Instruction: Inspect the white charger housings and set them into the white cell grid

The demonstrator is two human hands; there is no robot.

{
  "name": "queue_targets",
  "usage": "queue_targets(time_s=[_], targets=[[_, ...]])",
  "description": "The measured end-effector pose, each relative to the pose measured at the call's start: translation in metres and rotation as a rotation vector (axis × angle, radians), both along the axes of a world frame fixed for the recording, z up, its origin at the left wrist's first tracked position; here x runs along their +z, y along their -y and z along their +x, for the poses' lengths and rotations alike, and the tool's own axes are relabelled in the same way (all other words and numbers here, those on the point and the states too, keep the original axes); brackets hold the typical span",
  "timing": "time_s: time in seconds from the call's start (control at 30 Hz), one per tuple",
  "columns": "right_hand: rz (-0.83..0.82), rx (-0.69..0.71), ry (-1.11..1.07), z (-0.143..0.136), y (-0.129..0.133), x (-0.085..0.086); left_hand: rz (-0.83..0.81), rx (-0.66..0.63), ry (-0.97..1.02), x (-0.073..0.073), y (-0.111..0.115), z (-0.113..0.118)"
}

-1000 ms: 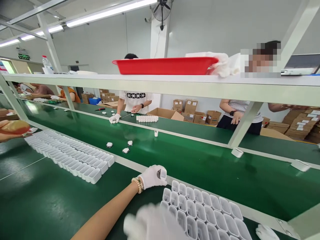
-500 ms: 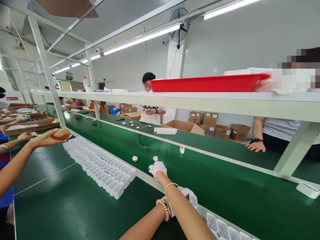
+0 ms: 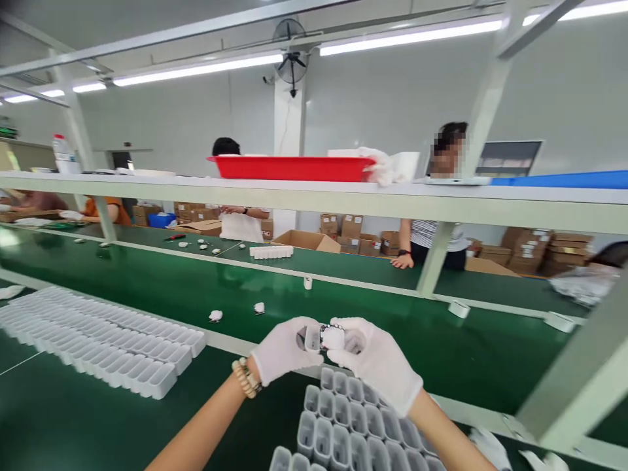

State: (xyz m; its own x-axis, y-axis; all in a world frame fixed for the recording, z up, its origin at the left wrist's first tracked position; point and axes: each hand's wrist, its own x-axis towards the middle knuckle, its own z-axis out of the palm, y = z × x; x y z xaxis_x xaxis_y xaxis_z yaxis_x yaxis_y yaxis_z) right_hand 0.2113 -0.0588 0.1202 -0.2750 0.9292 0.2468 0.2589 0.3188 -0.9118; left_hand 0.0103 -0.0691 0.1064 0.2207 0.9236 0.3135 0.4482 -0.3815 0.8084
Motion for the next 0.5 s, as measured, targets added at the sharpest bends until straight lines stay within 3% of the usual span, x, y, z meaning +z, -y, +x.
queue_targets(time_s=[0.1, 0.2, 0.5], targets=[[-0.061, -0.082, -0.009, 0.026, 0.040, 0.002, 0.114, -0.025, -0.118, 0.014, 0.024, 0.004], [-0.105, -0.176, 0.078, 0.026, 0.064, 0.001, 0.239, -0.016, -0.232, 0.025, 0.046, 0.000], [-0.077, -0.166, 0.138, 0.013, 0.087, 0.019, 0.446, 0.023, -0.393, 0.034, 0.071, 0.003]])
